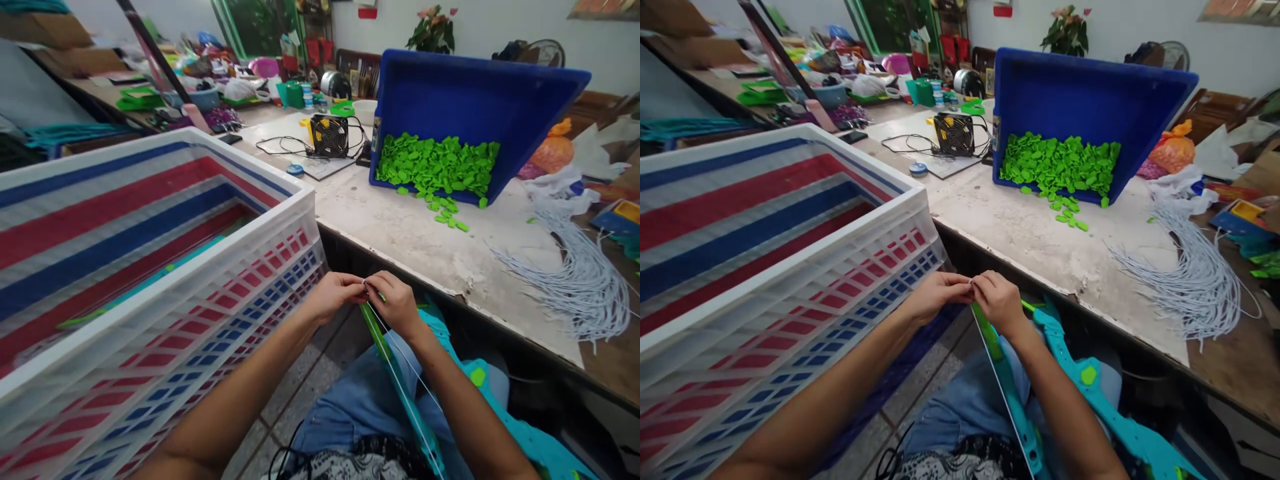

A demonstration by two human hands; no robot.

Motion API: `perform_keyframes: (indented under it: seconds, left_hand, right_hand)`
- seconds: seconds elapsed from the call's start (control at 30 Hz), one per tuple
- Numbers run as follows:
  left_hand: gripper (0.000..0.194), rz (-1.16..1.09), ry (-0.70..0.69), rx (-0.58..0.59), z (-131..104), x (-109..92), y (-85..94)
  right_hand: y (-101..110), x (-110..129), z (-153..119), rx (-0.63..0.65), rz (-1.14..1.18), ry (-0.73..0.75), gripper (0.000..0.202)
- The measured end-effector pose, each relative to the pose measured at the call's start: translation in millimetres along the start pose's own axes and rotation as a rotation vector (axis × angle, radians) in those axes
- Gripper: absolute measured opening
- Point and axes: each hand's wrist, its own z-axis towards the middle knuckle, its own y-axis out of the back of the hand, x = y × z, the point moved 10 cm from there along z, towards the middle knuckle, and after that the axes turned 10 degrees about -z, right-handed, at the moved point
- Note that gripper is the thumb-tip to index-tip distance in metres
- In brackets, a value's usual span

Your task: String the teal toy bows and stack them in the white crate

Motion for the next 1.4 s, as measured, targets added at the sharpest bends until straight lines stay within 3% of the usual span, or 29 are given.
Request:
perform_keyframes:
  seconds: [0.23, 0.47, 0.6, 0.83, 0.97, 1.07, 1.17, 1.27, 1.33, 1.4]
  left_hand:
    - [0.021, 0.124, 0.045, 0.129, -0.5, -4.0, -8.5]
    - [0.025, 0.559, -0.164, 0.001, 1.4, -13.5, 0.4]
    - [0.025, 0.663, -0.223, 0.091, -2.1, -14.1, -6.2]
    - [0.031, 0.884, -0.231, 0.064, -7.1, -12.1, 6.6]
    - [0.031, 1.006, -0.291, 0.069, -13.3, -7.9, 7.1]
    - [0.028, 1.077, -0.335, 0.022, -18.1, -9.6, 7.8]
    - [0.025, 1.004, -0.375, -0.041, -25.5, -14.5, 9.2]
    - [0.029, 0.641, -0.368, -0.064, -40.2, -7.6, 17.6]
    - [0.035, 0.334, -0.375, -0.152, -57.0, 4.9, 36.5]
    - [0.028, 0.156, -0.421, -0.317, -80.2, 21.1, 62.9]
  right_hand:
    - [4.2, -4.4, -1.0, -0.041, 0.166, -0.035, 0.017]
    - [-5.6, -22.7, -13.0, -0.060, 0.295, -0.192, 0.014]
    - [-12.5, -24.6, -19.2, -0.027, 0.334, -0.242, 0.016]
    - [-13.9, -4.1, -23.6, -0.058, 0.196, -0.099, 0.016]
    - [-20.8, 9.6, -28.8, -0.048, 0.000, 0.017, 0.021]
    - [-29.5, 9.5, -28.3, -0.042, -0.142, -0.018, 0.024]
    - [-30.8, -0.6, -28.0, -0.054, -0.136, -0.179, 0.022]
    - [-18.4, -12.3, -43.0, -0.034, 0.026, -0.272, 0.018]
    - [5.5, -27.7, -71.9, -0.042, 0.032, -0.316, 0.018]
    - [36.9, -50.1, -118.6, -0.049, -0.147, -0.394, 0.021]
